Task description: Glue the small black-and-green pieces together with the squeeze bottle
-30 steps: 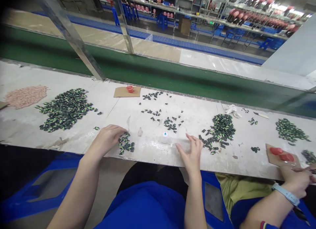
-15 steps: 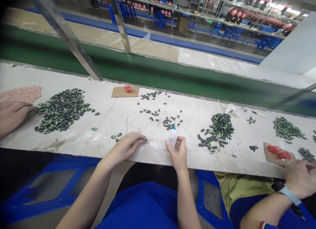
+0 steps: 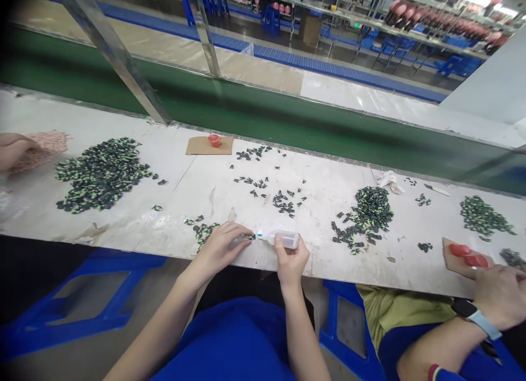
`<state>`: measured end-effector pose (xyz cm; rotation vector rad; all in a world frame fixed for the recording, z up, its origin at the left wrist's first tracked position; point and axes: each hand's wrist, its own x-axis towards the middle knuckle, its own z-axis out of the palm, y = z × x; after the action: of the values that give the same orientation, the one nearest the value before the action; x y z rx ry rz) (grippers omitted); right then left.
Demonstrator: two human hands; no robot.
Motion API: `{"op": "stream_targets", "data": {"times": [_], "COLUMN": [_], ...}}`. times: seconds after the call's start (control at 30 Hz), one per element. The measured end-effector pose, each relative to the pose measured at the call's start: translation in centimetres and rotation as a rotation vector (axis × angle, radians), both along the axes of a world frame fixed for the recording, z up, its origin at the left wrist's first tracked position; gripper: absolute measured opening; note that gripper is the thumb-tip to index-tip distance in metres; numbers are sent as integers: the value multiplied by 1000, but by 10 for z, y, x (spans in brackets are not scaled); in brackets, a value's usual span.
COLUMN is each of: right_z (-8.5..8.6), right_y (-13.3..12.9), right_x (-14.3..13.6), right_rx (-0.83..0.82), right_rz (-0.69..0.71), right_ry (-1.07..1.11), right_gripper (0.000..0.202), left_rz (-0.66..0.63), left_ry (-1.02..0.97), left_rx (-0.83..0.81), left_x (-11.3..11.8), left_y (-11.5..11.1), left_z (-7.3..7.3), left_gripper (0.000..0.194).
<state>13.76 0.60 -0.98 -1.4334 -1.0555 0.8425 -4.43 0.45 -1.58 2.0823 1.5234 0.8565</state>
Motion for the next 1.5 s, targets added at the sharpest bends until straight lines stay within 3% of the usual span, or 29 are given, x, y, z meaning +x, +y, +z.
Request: {"op": "stream_targets", "data": {"times": [0.2, 0.5, 0.83, 1.23, 1.5], "right_z": [-5, -5, -3, -4, -7], "right_y": [-3, -1, -2, 1, 2], "right_x": [-4, -4, -4, -3, 0], "right_rx": [-11, -31, -46, -59, -20], "right_rz": [20, 32, 19, 48, -42], "right_ry": [-102, -165, -150, -68, 18], "right_gripper": [33, 35, 36, 35, 34], "left_rz": [95, 130, 169, 181, 162], "left_ry": [-63, -80, -88, -74, -73], "left_rx": [20, -47, -110, -108, -100], "left_x": [4, 3, 6, 6, 5], "left_y": [4, 5, 5, 6, 6], "left_z": [-7, -4, 5, 2, -2], "left_gripper": [7, 6, 9, 7, 7]}}
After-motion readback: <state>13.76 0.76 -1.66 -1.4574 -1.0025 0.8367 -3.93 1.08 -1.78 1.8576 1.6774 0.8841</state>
